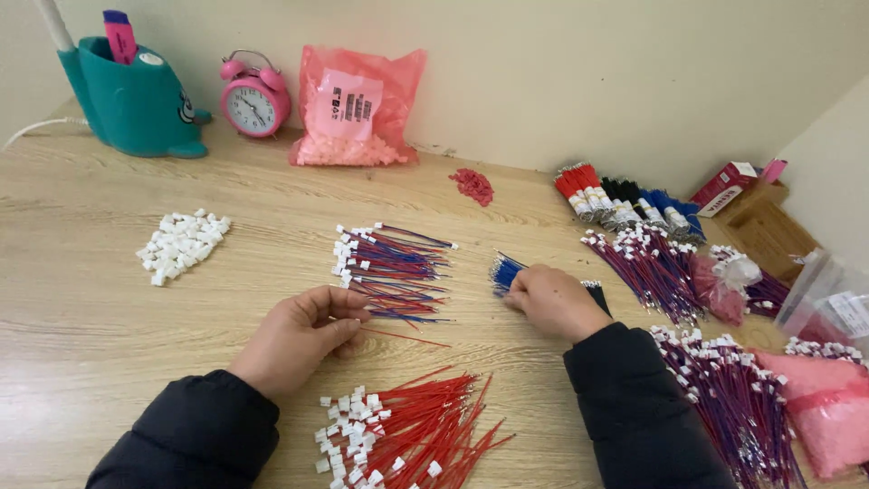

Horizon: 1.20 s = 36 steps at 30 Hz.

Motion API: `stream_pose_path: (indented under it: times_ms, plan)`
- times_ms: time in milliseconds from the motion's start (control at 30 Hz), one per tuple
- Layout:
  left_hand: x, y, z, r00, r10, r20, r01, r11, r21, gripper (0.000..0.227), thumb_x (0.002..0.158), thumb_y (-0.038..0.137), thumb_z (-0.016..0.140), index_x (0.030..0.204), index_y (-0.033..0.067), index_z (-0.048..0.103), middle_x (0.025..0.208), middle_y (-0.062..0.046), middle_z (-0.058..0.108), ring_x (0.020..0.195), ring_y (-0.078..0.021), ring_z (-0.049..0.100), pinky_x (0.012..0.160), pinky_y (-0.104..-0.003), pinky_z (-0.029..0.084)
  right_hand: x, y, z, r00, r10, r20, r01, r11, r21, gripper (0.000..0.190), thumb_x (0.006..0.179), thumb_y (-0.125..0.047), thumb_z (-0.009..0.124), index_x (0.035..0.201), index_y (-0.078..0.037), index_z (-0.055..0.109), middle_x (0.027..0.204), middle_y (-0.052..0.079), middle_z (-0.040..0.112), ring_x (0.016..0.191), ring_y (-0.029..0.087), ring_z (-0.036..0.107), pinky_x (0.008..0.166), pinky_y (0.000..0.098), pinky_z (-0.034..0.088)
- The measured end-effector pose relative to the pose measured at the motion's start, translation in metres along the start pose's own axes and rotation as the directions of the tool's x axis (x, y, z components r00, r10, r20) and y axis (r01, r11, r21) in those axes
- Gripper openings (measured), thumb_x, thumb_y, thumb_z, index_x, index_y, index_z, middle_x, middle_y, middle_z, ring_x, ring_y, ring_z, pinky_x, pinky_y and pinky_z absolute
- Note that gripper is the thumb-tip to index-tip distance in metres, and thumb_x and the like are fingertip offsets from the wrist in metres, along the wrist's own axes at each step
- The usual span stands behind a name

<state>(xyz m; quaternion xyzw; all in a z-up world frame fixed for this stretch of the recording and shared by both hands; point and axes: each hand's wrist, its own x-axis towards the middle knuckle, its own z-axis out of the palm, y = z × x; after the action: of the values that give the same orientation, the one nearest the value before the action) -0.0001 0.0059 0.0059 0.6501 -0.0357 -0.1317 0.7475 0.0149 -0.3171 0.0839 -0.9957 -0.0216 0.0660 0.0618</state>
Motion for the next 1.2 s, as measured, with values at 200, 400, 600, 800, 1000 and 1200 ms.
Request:
stream_pose_path:
  times_ms: [200, 400, 600, 800, 1000, 1200]
  plan:
    - [0.001, -0.002, 0.0, 1.0, 0.011, -0.01, -0.011, 1.0, -0.006, 0.03, 0.082, -0.008, 0.065, 0.112, -0.0025, 0.067, 0.094, -0.016, 0.071, 0.072, -0.0173, 0.065, 0.059, -0.027, 0.059, -0.013, -0.006, -0.035, 0.982, 0.033, -0.184, 0.0, 0.985, 0.173, 0.022, 0.093, -0.03, 0.054, 0.099, -0.011, 0.062, 0.093, 0.02, 0.064, 0.104, 0.041, 0.062, 0.087, 0.0499, 0.049]
    - [0.009, -0.013, -0.001, 0.999, 0.052, 0.003, -0.052, 0.998, -0.025, 0.03, 0.08, -0.006, 0.067, 0.11, -0.0021, 0.069, 0.09, -0.014, 0.07, 0.071, -0.0159, 0.066, 0.06, -0.025, 0.06, -0.017, -0.03, -0.019, 0.94, -0.193, -0.28, 0.309, 0.827, 0.469, 0.015, 0.098, -0.023, 0.053, 0.097, -0.01, 0.061, 0.068, 0.008, 0.067, 0.071, 0.021, 0.065, 0.073, 0.0357, 0.053]
    - [0.016, -0.026, 0.002, 0.997, 0.074, 0.009, -0.072, 0.991, -0.112, 0.032, 0.079, -0.005, 0.07, 0.111, -0.005, 0.068, 0.09, -0.016, 0.069, 0.073, -0.0182, 0.068, 0.061, -0.026, 0.061, -0.031, -0.108, -0.002, 0.92, -0.36, -0.157, 0.38, 0.715, 0.587, 0.019, 0.096, -0.021, 0.055, 0.099, -0.01, 0.071, 0.068, 0.003, 0.064, 0.073, 0.011, 0.056, 0.073, 0.0314, 0.052]
    - [0.009, -0.014, 0.006, 0.998, 0.051, -0.023, -0.054, 0.983, -0.176, 0.032, 0.08, 0.002, 0.076, 0.111, -0.0038, 0.069, 0.089, -0.015, 0.071, 0.075, -0.0179, 0.071, 0.064, -0.025, 0.063, -0.022, -0.125, 0.013, 0.915, -0.385, -0.118, 0.383, 0.74, 0.552, 0.016, 0.092, -0.018, 0.059, 0.095, -0.009, 0.072, 0.067, 0.009, 0.068, 0.069, 0.015, 0.06, 0.071, 0.0339, 0.053]
    - [0.009, -0.011, 0.006, 0.999, 0.045, -0.016, -0.047, 0.989, -0.138, 0.023, 0.084, 0.006, 0.074, 0.104, -0.0026, 0.071, 0.076, -0.014, 0.069, 0.067, -0.0168, 0.07, 0.059, -0.023, 0.062, -0.019, -0.122, 0.023, 0.911, -0.395, -0.118, 0.387, 0.719, 0.578, 0.019, 0.094, -0.019, 0.056, 0.089, -0.01, 0.073, 0.063, 0.006, 0.067, 0.066, 0.015, 0.06, 0.068, 0.0316, 0.052]
    - [0.015, -0.021, 0.002, 0.999, 0.047, -0.001, -0.047, 0.987, -0.157, 0.022, 0.086, 0.006, 0.071, 0.105, -0.0055, 0.069, 0.079, -0.016, 0.068, 0.072, -0.0189, 0.07, 0.065, -0.027, 0.064, -0.035, -0.142, 0.005, 0.922, -0.366, -0.13, 0.346, 0.622, 0.702, 0.016, 0.09, -0.011, 0.062, 0.096, -0.001, 0.073, 0.073, 0.011, 0.071, 0.071, 0.019, 0.059, 0.071, 0.0344, 0.052]
